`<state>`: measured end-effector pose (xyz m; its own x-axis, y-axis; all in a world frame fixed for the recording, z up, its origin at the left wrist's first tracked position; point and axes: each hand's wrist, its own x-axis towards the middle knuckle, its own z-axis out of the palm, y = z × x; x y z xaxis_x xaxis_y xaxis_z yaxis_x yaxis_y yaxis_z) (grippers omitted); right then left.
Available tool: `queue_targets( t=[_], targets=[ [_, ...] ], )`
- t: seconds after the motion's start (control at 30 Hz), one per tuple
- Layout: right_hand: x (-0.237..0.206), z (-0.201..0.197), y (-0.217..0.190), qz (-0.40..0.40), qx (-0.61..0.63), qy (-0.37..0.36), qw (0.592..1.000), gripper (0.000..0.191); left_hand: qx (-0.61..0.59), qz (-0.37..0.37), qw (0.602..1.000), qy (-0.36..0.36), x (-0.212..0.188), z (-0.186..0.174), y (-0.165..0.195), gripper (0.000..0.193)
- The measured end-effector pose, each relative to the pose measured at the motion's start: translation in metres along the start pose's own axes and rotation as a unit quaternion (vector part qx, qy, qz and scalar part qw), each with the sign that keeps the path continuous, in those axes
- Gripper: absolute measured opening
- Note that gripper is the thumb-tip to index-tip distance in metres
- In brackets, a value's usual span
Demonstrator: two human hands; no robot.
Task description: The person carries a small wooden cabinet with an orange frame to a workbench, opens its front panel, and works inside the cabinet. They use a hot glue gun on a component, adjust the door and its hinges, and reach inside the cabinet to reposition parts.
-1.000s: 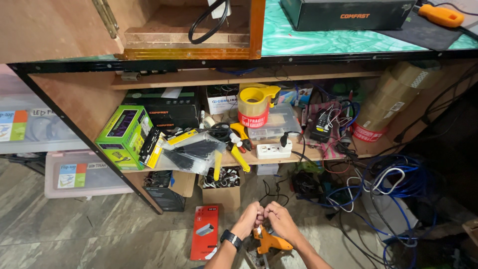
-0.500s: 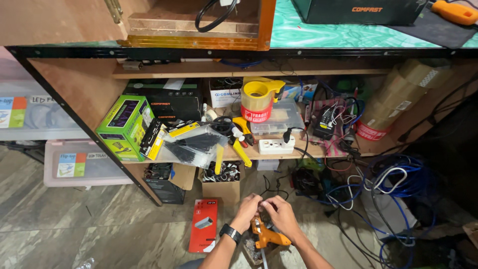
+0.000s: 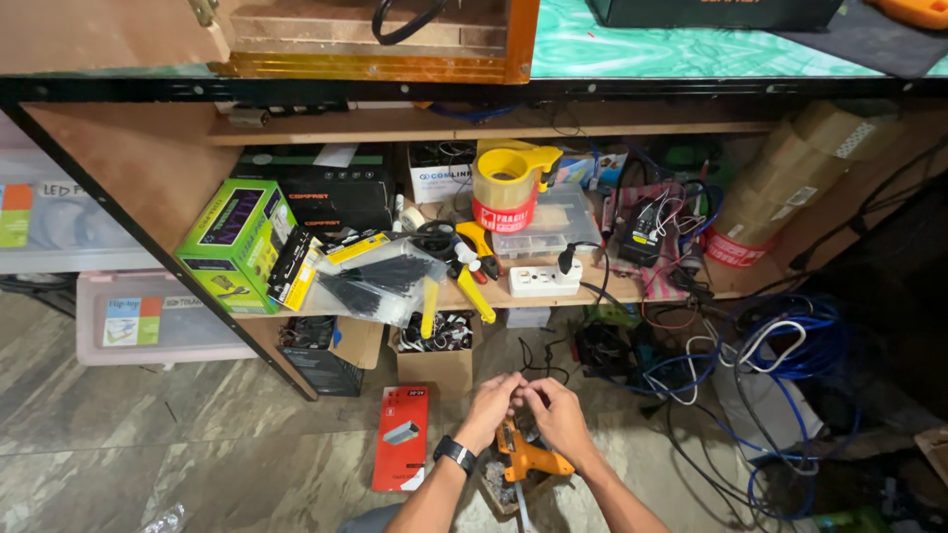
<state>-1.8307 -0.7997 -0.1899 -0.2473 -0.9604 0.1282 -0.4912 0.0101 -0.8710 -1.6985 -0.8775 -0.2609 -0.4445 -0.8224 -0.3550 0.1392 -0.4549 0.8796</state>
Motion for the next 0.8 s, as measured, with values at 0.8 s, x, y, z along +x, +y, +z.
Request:
queue_targets(
  t=[0.8],
  targets=[
    [0.001, -0.003, 0.0, -0.003, 0.007, 0.012, 1.0, 0.019, 0.024, 0.028, 0.999, 0.004, 0.002, 0.002, -0.002, 0.018]
  ],
)
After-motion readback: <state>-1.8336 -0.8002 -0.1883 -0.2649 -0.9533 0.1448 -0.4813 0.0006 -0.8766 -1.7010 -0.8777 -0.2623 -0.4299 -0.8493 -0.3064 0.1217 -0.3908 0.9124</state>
